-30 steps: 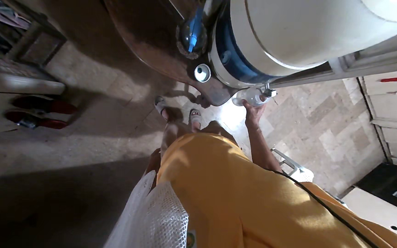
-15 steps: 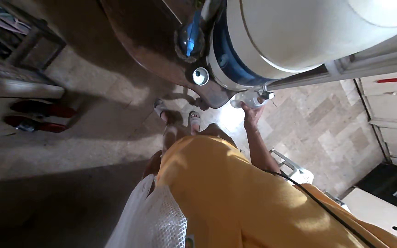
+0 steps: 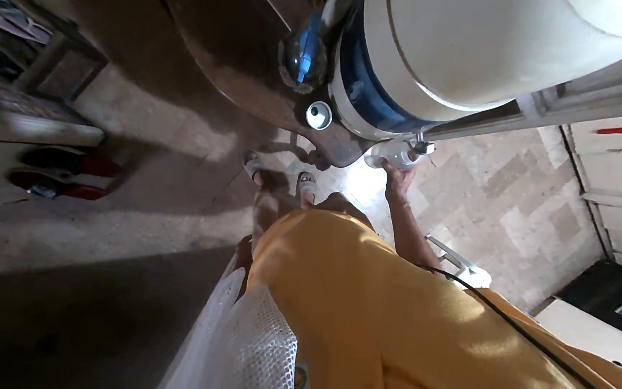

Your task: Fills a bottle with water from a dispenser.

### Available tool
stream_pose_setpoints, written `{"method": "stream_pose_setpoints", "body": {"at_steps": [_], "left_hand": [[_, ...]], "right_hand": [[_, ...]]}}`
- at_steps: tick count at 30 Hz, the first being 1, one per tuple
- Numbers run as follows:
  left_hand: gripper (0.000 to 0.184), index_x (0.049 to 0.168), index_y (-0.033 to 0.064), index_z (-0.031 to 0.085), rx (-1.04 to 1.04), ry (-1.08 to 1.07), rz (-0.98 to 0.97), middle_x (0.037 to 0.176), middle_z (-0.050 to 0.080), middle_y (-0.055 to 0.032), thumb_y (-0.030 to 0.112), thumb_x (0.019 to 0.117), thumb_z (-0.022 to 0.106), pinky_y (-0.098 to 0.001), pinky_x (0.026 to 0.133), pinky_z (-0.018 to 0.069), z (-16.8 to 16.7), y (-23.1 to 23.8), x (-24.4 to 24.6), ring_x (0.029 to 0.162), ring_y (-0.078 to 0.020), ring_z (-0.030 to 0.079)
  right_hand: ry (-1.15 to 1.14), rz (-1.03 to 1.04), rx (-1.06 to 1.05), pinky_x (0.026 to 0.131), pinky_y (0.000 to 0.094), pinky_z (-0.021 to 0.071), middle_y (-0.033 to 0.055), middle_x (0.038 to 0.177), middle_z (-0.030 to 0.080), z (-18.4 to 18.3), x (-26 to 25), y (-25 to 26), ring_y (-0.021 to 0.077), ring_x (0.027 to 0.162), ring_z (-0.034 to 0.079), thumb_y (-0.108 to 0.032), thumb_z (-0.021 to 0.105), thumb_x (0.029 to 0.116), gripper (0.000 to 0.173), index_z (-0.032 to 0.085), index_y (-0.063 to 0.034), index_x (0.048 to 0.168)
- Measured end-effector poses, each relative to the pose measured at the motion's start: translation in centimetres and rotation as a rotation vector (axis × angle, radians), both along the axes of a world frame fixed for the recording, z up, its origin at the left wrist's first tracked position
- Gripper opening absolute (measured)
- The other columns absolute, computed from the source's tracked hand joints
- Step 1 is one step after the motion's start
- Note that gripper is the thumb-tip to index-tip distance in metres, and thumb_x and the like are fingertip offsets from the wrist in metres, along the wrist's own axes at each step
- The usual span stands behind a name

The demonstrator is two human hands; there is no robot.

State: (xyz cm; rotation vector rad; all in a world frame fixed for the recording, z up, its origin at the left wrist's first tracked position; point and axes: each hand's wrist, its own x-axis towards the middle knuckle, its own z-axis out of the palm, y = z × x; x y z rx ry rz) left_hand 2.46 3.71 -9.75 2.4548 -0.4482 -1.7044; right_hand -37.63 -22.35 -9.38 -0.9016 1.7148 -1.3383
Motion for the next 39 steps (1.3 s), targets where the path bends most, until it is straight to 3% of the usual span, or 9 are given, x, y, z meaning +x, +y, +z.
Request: {"method": "stream_pose_setpoints", "body": {"at_steps": [10,12,14,18,23,26,29,33,39], "left_hand": [[0.034,0.137,-0.0002,0.059,-0.154,0.057,0.188,0.125,0.066,-0.0230,0.014,0.1062,0.054,-0.0452,0.097,0.0513,-3.2,2.3,0.7,0.110,-0.0281,0.064],[0.035,0.140,-0.0006,0.055,-0.056,0.083,0.144,0.128,0.064,-0.0222,0.012,0.1074,0.051,-0.0414,0.099,0.0499,-0.1,0.3,0.3,0.114,-0.0256,0.062],[0.038,0.144,-0.0039,0.050,0.076,0.083,0.078,0.140,0.057,-0.0255,0.009,0.1092,0.047,-0.0411,0.110,0.0410,4.0,-2.7,-0.7,0.129,-0.0297,0.055],[0.038,0.142,-0.0066,0.052,0.003,0.036,0.034,0.139,0.057,-0.0278,0.011,0.1083,0.050,-0.0397,0.111,0.0413,1.2,-0.6,-0.5,0.130,-0.0315,0.056],[0.037,0.142,-0.0056,0.052,0.039,0.043,0.084,0.137,0.058,-0.0283,0.009,0.1085,0.048,-0.0416,0.109,0.0418,4.4,-2.6,-1.2,0.127,-0.0328,0.056],[0.037,0.142,-0.0065,0.052,-0.025,0.067,0.090,0.137,0.059,-0.0281,0.010,0.1085,0.049,-0.0398,0.109,0.0430,1.3,-0.9,0.1,0.126,-0.0311,0.057],[0.036,0.140,-0.0039,0.055,-0.047,0.061,0.090,0.133,0.062,-0.0263,0.009,0.1070,0.052,-0.0409,0.106,0.0448,1.0,-0.9,0.6,0.121,-0.0296,0.060],[0.033,0.137,0.0000,0.057,-0.153,0.103,0.192,0.119,0.068,-0.0185,0.007,0.1054,0.052,-0.0325,0.088,0.0530,-1.4,0.6,1.7,0.099,-0.0150,0.064],[0.033,0.137,0.0018,0.058,-0.150,0.098,0.207,0.124,0.067,-0.0195,0.008,0.1059,0.051,-0.0375,0.092,0.0518,-2.1,0.5,2.0,0.104,-0.0195,0.064]], "right_hand": [[0.028,0.011,0.018,0.102,0.0430,0.0561,0.0195,0.134,0.059,0.2,0.0,0.0,0.0261,0.122,0.061,-0.005,0.093,0.0597,0.102,0.036,0.0019,0.145],[0.030,0.014,0.013,0.103,0.0424,0.0554,0.0191,0.135,0.058,0.3,0.1,0.1,0.0254,0.124,0.060,-0.005,0.092,0.0600,0.103,0.035,0.0015,0.146],[0.025,0.017,-0.002,0.103,0.0426,0.0553,0.0196,0.135,0.057,0.3,0.2,0.1,0.0258,0.124,0.060,-0.005,0.092,0.0602,0.103,0.035,0.0021,0.146],[0.038,0.000,0.001,0.102,0.0423,0.0559,0.0200,0.134,0.058,0.4,0.2,0.1,0.0258,0.123,0.061,-0.005,0.092,0.0593,0.102,0.036,0.0023,0.145],[0.023,0.012,0.007,0.101,0.0437,0.0567,0.0199,0.134,0.059,-0.2,-0.1,0.2,0.0266,0.122,0.062,-0.006,0.093,0.0598,0.103,0.036,0.0025,0.145],[-0.007,0.010,-0.007,0.100,0.0452,0.0570,0.0210,0.133,0.059,0.2,0.2,0.2,0.0280,0.122,0.062,-0.004,0.092,0.0607,0.100,0.037,0.0039,0.144],[-0.004,0.008,0.005,0.101,0.0443,0.0564,0.0210,0.136,0.057,0.2,0.3,0.2,0.0274,0.124,0.060,-0.003,0.092,0.0606,0.103,0.035,0.0029,0.146],[-0.011,-0.004,-0.008,0.101,0.0446,0.0568,0.0208,0.134,0.058,-0.1,0.4,0.2,0.0276,0.123,0.061,-0.002,0.093,0.0599,0.102,0.036,0.0031,0.144],[-0.030,0.003,-0.022,0.101,0.0455,0.0567,0.0209,0.134,0.058,0.2,0.5,0.2,0.0286,0.122,0.061,-0.001,0.092,0.0608,0.100,0.036,0.0033,0.144]]}}
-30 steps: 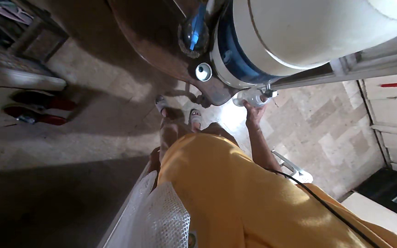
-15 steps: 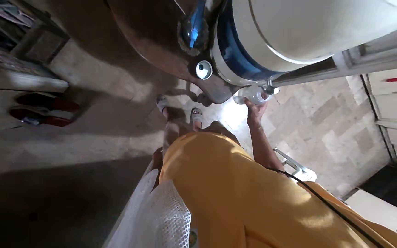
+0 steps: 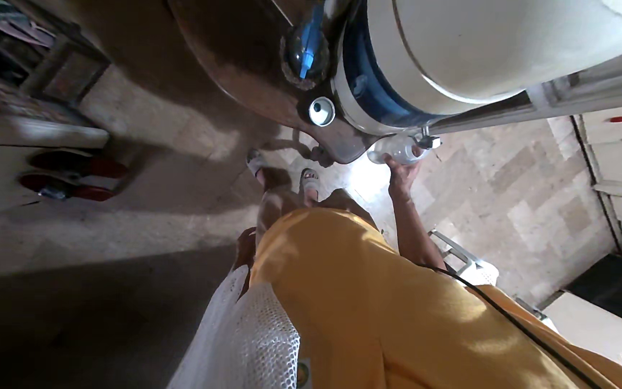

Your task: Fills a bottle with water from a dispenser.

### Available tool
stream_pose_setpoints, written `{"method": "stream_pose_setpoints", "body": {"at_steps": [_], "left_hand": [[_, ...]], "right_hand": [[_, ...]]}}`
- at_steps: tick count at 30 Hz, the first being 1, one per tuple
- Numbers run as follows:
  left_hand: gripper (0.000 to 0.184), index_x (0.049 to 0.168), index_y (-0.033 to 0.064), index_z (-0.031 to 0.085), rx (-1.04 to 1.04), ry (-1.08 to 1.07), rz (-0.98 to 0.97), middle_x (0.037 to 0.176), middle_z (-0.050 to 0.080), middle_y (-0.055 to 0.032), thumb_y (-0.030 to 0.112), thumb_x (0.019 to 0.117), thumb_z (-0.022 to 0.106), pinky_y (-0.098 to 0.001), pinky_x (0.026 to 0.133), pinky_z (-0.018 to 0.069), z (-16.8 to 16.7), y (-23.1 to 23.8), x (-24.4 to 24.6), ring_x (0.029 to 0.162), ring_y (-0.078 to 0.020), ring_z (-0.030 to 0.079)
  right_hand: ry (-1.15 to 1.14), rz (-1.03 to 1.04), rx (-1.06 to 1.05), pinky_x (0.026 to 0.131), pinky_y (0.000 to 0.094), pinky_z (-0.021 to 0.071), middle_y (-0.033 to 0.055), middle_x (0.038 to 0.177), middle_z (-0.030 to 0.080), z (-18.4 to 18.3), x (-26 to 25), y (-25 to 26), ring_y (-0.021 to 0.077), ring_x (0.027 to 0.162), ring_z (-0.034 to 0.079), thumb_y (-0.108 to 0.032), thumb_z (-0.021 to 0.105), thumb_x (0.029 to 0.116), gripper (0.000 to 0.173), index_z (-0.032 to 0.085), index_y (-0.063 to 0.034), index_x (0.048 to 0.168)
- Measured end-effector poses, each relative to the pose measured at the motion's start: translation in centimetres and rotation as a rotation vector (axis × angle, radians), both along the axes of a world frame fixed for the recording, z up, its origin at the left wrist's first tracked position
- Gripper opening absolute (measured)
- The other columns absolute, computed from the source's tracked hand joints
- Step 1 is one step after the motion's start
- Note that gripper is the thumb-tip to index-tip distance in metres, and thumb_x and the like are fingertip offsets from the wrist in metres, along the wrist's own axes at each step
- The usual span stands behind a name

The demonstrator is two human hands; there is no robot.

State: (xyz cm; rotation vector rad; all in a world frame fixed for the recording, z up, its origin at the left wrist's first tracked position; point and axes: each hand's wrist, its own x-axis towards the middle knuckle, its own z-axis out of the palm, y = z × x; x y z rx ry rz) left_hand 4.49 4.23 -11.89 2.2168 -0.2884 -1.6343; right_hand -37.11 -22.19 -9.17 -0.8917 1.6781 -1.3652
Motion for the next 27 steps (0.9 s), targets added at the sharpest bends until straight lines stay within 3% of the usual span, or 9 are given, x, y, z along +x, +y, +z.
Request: {"method": "stream_pose_setpoints", "body": {"at_steps": [3,11,16,21,27], "left_hand": [[0.034,0.139,-0.0003,0.057,-0.009,0.000,-0.034,0.130,0.064,-0.0232,0.007,0.1066,0.048,-0.0428,0.100,0.0489,-0.1,-0.1,0.0,0.115,-0.0269,0.062],[0.034,0.137,0.0005,0.058,0.004,0.002,-0.012,0.126,0.066,-0.0205,0.008,0.1045,0.054,-0.0404,0.097,0.0508,0.7,-0.8,-0.3,0.110,-0.0225,0.064],[0.032,0.133,0.0044,0.063,0.011,-0.034,-0.061,0.122,0.069,-0.0196,0.012,0.1030,0.059,-0.0473,0.096,0.0522,-0.7,0.1,0.0,0.108,-0.0275,0.066],[0.033,0.135,0.0015,0.060,-0.002,-0.002,-0.033,0.122,0.068,-0.0197,0.010,0.1038,0.057,-0.0415,0.092,0.0527,-0.3,-0.1,-0.4,0.104,-0.0225,0.066],[0.034,0.138,0.0002,0.058,0.086,-0.037,-0.090,0.126,0.066,-0.0205,0.007,0.1052,0.053,-0.0367,0.096,0.0492,3.0,-2.3,-1.4,0.109,-0.0212,0.063]], "right_hand": [[-0.014,0.005,0.000,0.100,0.0457,0.0567,0.0211,0.134,0.057,0.1,-0.1,0.0,0.0288,0.122,0.061,0.000,0.091,0.0611,0.100,0.035,0.0026,0.144],[0.003,-0.004,0.018,0.101,0.0440,0.0563,0.0206,0.135,0.057,-0.2,-0.3,0.0,0.0272,0.124,0.060,-0.001,0.091,0.0603,0.102,0.034,0.0023,0.144],[-0.018,-0.004,0.021,0.100,0.0440,0.0571,0.0211,0.134,0.057,-0.1,-0.3,0.1,0.0274,0.122,0.061,-0.001,0.091,0.0594,0.104,0.033,0.0033,0.145],[0.032,0.002,0.046,0.102,0.0425,0.0562,0.0204,0.135,0.058,-0.1,-0.5,0.1,0.0261,0.124,0.061,-0.003,0.091,0.0602,0.103,0.034,0.0029,0.146],[0.064,-0.005,0.064,0.103,0.0415,0.0555,0.0207,0.135,0.058,0.0,-0.6,0.1,0.0257,0.124,0.061,-0.006,0.093,0.0593,0.104,0.035,0.0035,0.146]]}}
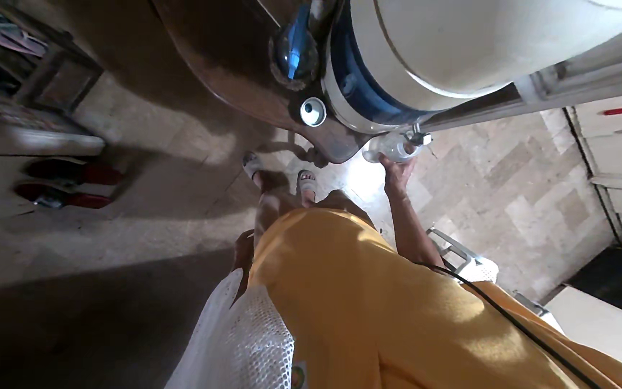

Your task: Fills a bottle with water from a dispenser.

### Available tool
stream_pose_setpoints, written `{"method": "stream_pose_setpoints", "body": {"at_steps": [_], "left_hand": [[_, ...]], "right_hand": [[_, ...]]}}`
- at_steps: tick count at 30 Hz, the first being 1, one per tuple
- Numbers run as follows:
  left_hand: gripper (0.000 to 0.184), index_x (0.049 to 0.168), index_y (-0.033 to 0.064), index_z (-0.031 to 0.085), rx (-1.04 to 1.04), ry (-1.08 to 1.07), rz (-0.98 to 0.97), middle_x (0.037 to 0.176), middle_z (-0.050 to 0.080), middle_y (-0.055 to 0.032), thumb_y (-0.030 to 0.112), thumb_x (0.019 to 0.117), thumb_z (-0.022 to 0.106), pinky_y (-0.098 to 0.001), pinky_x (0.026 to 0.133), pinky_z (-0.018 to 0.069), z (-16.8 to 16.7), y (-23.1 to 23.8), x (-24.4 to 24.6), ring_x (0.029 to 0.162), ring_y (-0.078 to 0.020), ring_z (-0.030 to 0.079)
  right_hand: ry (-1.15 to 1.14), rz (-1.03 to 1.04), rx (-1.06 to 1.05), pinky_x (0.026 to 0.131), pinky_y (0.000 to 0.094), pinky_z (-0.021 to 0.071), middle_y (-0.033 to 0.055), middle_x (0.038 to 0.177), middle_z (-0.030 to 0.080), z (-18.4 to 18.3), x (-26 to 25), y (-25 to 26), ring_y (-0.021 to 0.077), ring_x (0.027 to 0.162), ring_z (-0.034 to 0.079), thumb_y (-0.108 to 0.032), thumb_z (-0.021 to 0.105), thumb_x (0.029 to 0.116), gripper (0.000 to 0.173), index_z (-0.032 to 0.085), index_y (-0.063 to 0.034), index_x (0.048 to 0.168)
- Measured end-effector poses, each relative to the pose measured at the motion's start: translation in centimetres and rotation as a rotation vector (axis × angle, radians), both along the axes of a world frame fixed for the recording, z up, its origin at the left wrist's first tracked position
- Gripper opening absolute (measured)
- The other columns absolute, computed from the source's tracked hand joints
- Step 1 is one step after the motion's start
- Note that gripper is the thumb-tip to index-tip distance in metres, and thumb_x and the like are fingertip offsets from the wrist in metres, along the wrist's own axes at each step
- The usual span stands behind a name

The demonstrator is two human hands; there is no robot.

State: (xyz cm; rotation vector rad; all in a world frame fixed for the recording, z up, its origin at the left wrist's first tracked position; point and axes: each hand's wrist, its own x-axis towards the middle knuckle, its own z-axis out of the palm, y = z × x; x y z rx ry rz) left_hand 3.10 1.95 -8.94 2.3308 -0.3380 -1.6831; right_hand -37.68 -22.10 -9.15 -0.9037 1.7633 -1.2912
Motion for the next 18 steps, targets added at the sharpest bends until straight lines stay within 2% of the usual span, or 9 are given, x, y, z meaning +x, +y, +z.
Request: {"method": "stream_pose_setpoints", "body": {"at_steps": [6,11,15,17,18], "left_hand": [[0.032,0.135,0.0019,0.061,-0.065,0.011,0.031,0.125,0.067,-0.0205,0.009,0.1038,0.057,-0.0438,0.095,0.0517,-2.7,1.6,0.8,0.109,-0.0253,0.065],[0.031,0.135,0.0038,0.061,-0.086,0.026,0.069,0.118,0.069,-0.0155,0.009,0.1044,0.055,-0.0350,0.083,0.0529,-2.6,1.6,0.8,0.094,-0.0149,0.063],[0.030,0.133,0.0072,0.063,-0.084,0.018,0.074,0.109,0.070,-0.0104,0.011,0.1030,0.058,-0.0278,0.066,0.0507,-3.6,2.0,1.3,0.076,-0.0078,0.059],[0.032,0.135,0.0079,0.061,-0.054,0.011,0.050,0.114,0.070,-0.0124,0.012,0.1042,0.056,-0.0314,0.069,0.0517,-3.0,1.5,1.2,0.080,-0.0113,0.061],[0.034,0.138,0.0077,0.059,-0.031,0.018,0.032,0.119,0.068,-0.0154,0.012,0.1052,0.054,-0.0369,0.075,0.0523,-2.4,1.1,1.1,0.088,-0.0164,0.062]], "right_hand": [[0.009,-0.002,0.002,0.103,0.0416,0.0554,0.0204,0.136,0.058,-0.3,-0.2,0.0,0.0255,0.124,0.061,-0.007,0.094,0.0587,0.106,0.035,0.0034,0.146],[-0.007,0.010,-0.027,0.103,0.0424,0.0556,0.0208,0.135,0.058,-0.4,-0.2,0.1,0.0259,0.124,0.061,-0.006,0.093,0.0601,0.105,0.035,0.0042,0.146],[-0.029,0.022,-0.022,0.102,0.0437,0.0563,0.0211,0.135,0.058,-0.7,-0.5,-0.1,0.0271,0.123,0.061,-0.006,0.093,0.0603,0.104,0.035,0.0038,0.146],[-0.005,0.015,-0.005,0.103,0.0424,0.0558,0.0203,0.135,0.058,-0.5,-0.4,-0.2,0.0259,0.123,0.061,-0.008,0.094,0.0594,0.105,0.036,0.0032,0.146],[0.007,0.015,-0.002,0.103,0.0424,0.0557,0.0203,0.135,0.059,-0.5,-0.4,-0.2,0.0258,0.124,0.061,-0.009,0.095,0.0593,0.105,0.036,0.0036,0.146]]}}
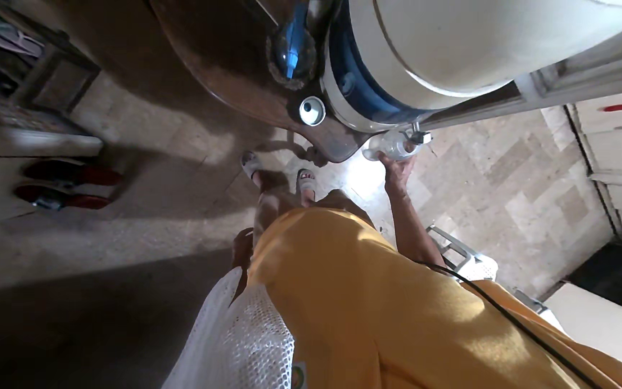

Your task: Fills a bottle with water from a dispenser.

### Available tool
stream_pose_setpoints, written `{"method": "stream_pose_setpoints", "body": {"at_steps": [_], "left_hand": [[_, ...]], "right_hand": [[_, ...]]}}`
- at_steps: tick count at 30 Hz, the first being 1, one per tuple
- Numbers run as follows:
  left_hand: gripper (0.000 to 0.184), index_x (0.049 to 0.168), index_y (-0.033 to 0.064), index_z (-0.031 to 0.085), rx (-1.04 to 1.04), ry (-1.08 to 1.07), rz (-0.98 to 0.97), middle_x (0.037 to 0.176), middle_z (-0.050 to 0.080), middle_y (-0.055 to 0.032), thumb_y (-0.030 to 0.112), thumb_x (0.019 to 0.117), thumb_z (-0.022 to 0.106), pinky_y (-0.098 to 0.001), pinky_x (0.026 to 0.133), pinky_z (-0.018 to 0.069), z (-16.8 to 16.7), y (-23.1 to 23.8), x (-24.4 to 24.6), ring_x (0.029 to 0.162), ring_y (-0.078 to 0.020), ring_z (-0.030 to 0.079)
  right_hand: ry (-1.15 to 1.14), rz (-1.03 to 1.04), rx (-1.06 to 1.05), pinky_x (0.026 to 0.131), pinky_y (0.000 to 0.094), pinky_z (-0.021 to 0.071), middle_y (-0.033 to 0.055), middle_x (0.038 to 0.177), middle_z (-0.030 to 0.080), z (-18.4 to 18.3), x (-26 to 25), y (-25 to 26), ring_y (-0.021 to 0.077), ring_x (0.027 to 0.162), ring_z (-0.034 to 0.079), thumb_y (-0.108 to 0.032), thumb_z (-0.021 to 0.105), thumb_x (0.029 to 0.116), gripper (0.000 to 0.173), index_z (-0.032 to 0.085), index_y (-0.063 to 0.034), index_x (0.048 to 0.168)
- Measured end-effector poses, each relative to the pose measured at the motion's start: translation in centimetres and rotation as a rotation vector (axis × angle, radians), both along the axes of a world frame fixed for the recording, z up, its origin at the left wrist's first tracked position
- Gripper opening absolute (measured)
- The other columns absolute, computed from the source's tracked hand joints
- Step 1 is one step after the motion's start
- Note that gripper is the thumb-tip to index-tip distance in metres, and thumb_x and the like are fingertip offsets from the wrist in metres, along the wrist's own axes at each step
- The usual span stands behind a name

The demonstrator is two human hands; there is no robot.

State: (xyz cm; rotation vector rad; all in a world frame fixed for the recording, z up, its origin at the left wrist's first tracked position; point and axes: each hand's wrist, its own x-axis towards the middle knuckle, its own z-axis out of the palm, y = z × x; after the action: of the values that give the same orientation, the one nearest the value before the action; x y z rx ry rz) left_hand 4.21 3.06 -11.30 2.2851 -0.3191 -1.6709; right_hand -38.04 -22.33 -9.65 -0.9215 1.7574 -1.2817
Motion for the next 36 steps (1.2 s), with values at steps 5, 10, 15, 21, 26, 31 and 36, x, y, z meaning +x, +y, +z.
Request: {"method": "stream_pose_setpoints", "body": {"at_steps": [5,10,15,21,26,31,36], "left_hand": [[0.034,0.139,0.0090,0.059,-0.005,0.015,-0.006,0.122,0.069,-0.0159,0.015,0.1053,0.055,-0.0401,0.079,0.0540,-0.8,0.6,0.3,0.094,-0.0198,0.065],[0.033,0.138,0.0096,0.059,-0.014,0.035,0.033,0.112,0.070,-0.0126,0.015,0.1052,0.055,-0.0325,0.069,0.0517,-1.1,0.9,0.4,0.079,-0.0118,0.061],[0.034,0.139,0.0051,0.059,-0.027,0.030,0.009,0.126,0.068,-0.0186,0.013,0.1054,0.055,-0.0424,0.091,0.0532,-0.4,0.4,0.3,0.105,-0.0235,0.066],[0.034,0.138,0.0082,0.060,-0.006,0.015,0.036,0.121,0.069,-0.0161,0.015,0.1041,0.058,-0.0411,0.083,0.0549,-1.0,0.8,0.2,0.097,-0.0205,0.067],[0.034,0.137,0.0071,0.061,-0.009,0.011,0.061,0.121,0.069,-0.0169,0.013,0.1034,0.059,-0.0418,0.086,0.0540,-1.1,0.9,0.1,0.099,-0.0216,0.066],[0.033,0.136,0.0033,0.061,-0.037,-0.001,0.028,0.124,0.068,-0.0210,0.012,0.1039,0.057,-0.0467,0.095,0.0522,-1.1,1.0,0.1,0.108,-0.0280,0.066],[0.032,0.135,0.0033,0.061,-0.046,0.001,0.033,0.123,0.068,-0.0200,0.011,0.1044,0.056,-0.0451,0.094,0.0524,-1.0,0.9,0.0,0.107,-0.0260,0.066]], "right_hand": [[-0.027,0.014,-0.029,0.103,0.0432,0.0561,0.0202,0.135,0.059,0.3,0.3,0.0,0.0262,0.123,0.062,-0.006,0.094,0.0600,0.105,0.035,0.0042,0.146],[-0.068,0.004,-0.054,0.101,0.0444,0.0570,0.0209,0.134,0.059,0.2,0.3,0.0,0.0274,0.121,0.062,-0.004,0.094,0.0589,0.105,0.035,0.0043,0.145],[-0.027,0.019,-0.032,0.102,0.0437,0.0562,0.0201,0.135,0.058,0.1,0.1,0.0,0.0265,0.123,0.061,-0.008,0.095,0.0596,0.105,0.035,0.0029,0.145],[-0.050,0.021,-0.059,0.101,0.0446,0.0569,0.0203,0.133,0.059,0.1,0.3,0.0,0.0271,0.122,0.062,-0.006,0.095,0.0588,0.104,0.035,0.0037,0.144],[-0.051,0.006,-0.046,0.100,0.0446,0.0571,0.0205,0.132,0.060,0.1,0.3,0.0,0.0271,0.121,0.062,-0.004,0.094,0.0591,0.103,0.036,0.0034,0.144],[-0.076,0.005,-0.049,0.100,0.0447,0.0571,0.0213,0.134,0.058,0.5,0.5,0.0,0.0279,0.122,0.062,-0.001,0.092,0.0594,0.103,0.034,0.0033,0.145],[-0.082,0.010,-0.052,0.100,0.0453,0.0572,0.0214,0.134,0.057,0.4,0.5,0.0,0.0282,0.122,0.062,-0.001,0.093,0.0592,0.105,0.033,0.0028,0.145]]}}
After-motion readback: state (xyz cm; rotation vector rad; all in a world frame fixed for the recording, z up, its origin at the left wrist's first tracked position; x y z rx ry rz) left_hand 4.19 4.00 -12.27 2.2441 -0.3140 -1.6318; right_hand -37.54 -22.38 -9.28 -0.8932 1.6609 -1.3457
